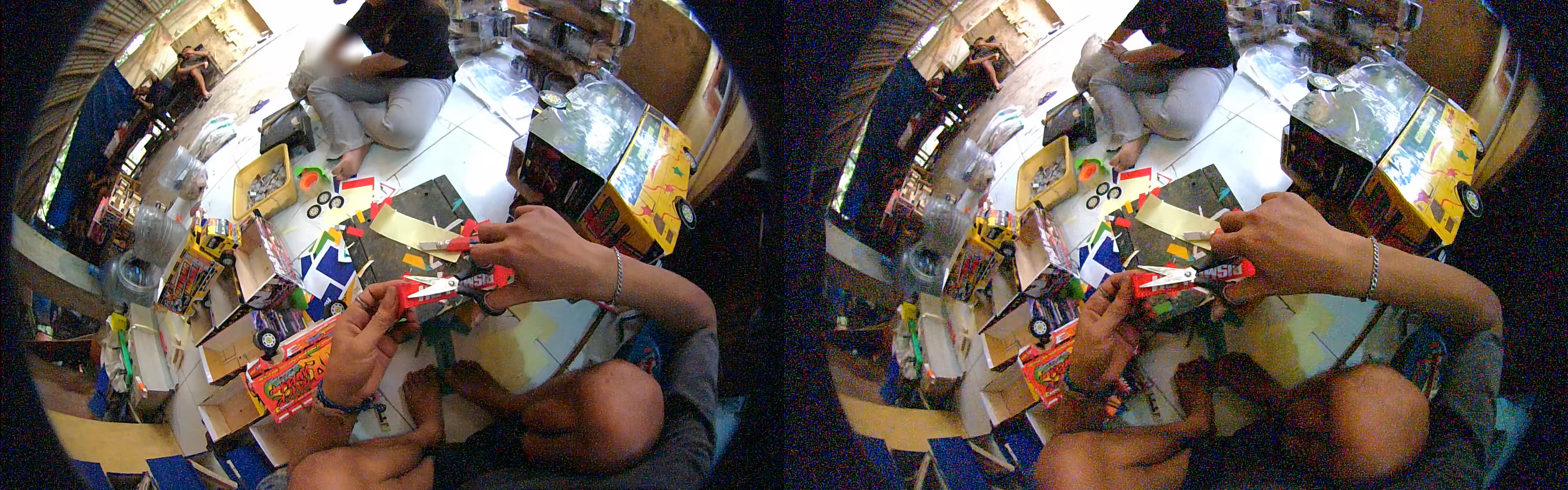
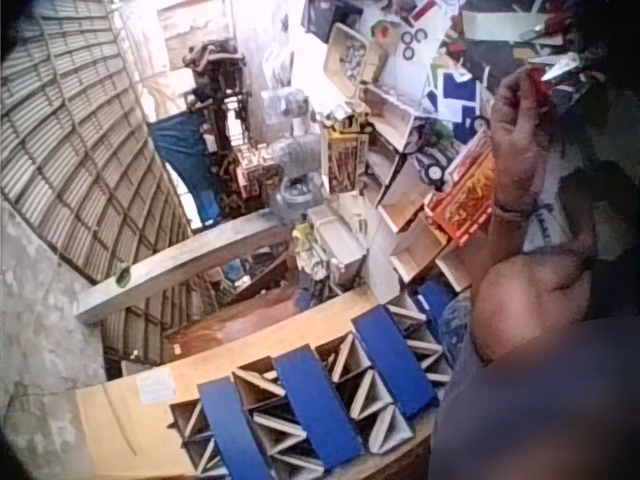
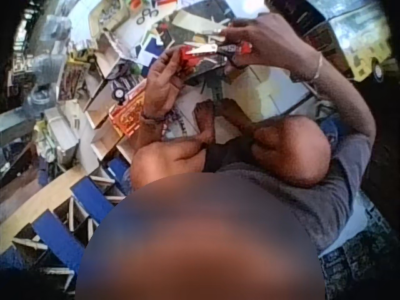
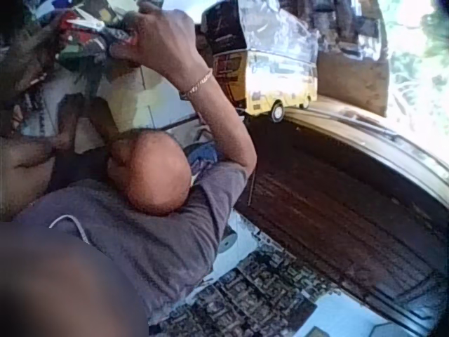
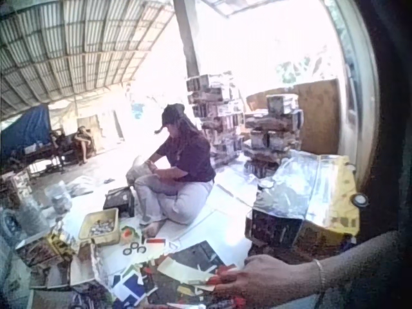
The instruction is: The person sits on the floor and uses scissors to cut a red rectangular piece of paper. They trim the edges and then cut the sheet into smaller pieces, handling the paper and scissors with both hands.
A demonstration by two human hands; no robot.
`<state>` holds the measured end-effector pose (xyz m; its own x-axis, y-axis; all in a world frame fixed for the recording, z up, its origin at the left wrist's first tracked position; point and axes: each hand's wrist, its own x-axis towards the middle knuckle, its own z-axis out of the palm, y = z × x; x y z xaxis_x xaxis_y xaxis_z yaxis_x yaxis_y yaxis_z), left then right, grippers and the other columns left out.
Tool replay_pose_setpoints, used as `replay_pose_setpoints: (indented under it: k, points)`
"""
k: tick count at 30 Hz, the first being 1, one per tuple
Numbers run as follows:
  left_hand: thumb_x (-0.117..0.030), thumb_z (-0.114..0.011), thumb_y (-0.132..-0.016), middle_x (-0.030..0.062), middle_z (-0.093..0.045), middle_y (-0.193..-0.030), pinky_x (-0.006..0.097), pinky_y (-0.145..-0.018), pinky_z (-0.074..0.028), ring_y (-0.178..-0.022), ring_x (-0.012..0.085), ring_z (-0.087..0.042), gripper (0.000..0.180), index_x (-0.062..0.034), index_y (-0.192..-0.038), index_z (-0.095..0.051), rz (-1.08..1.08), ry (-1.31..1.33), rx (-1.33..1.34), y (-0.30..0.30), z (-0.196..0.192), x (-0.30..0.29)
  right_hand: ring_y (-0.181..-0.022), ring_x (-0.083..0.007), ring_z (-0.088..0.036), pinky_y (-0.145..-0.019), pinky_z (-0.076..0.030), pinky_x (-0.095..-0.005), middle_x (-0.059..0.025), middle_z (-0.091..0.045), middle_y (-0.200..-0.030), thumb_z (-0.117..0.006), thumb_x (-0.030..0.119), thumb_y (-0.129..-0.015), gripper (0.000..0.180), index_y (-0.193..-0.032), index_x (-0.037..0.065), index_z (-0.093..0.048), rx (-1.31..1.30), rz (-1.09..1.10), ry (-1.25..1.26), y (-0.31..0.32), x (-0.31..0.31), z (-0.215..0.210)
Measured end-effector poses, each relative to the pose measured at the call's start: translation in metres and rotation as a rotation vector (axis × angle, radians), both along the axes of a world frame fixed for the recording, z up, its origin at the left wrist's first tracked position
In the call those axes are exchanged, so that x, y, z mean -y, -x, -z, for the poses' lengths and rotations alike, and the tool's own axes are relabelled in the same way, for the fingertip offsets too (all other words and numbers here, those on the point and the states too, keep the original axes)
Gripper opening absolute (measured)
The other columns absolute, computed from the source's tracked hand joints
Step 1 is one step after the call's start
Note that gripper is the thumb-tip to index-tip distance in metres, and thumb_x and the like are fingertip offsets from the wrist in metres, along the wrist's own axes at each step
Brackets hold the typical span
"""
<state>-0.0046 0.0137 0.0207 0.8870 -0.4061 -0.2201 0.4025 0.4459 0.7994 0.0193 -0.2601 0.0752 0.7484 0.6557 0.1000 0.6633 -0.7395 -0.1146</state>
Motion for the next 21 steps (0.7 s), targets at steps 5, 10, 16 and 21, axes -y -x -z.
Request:
replay_pose_setpoints:
  k: [5,10,16,21]
  points:
    - [-0.019,-0.055,-0.102,0.0074,-0.065,-0.106,0.030,-0.083,-0.053,-0.092,0.0143,-0.063,0.024,-0.0017,-0.119,-0.057,0.008,0.026,-0.018,0.0016,0.0003,0.0004,-0.074,-0.0300,-0.067,-0.062,-0.053,-0.0429,-0.0065,-0.065,-0.094,-0.072,0.052,-0.075,0.045,-0.098,0.014,-0.065,-0.023,-0.010,0.041,0.0019,-0.0013,-0.0060]
    - [-0.016,-0.055,-0.102,0.0086,-0.066,-0.109,0.030,-0.083,-0.053,-0.091,0.0150,-0.063,0.022,-0.0012,-0.118,-0.057,0.050,0.033,-0.023,0.0027,0.0014,-0.0009,-0.075,-0.0301,-0.067,-0.062,-0.053,-0.0425,-0.0065,-0.065,-0.093,-0.071,0.052,-0.076,0.044,-0.096,0.013,-0.065,-0.015,-0.036,0.039,0.0023,-0.0017,-0.0080]
    - [-0.015,-0.054,-0.102,0.0089,-0.066,-0.109,0.030,-0.083,-0.053,-0.090,0.0156,-0.063,0.021,-0.0011,-0.117,-0.057,0.101,0.054,0.002,0.0021,0.0039,-0.0038,-0.077,-0.0309,-0.067,-0.063,-0.053,-0.0431,-0.0075,-0.065,-0.095,-0.071,0.052,-0.076,0.045,-0.095,0.012,-0.064,-0.026,-0.079,0.001,0.0033,-0.0005,-0.0074]
    - [-0.014,-0.054,-0.102,0.0084,-0.066,-0.107,0.030,-0.083,-0.053,-0.090,0.0156,-0.063,0.020,-0.0011,-0.117,-0.057,0.105,0.033,0.004,0.0040,0.0039,-0.0049,-0.071,-0.0297,-0.061,-0.060,-0.047,-0.0418,-0.0065,-0.060,-0.091,-0.073,0.049,-0.073,0.042,-0.087,0.012,-0.059,0.022,-0.105,-0.057,0.0067,-0.0012,-0.0016]
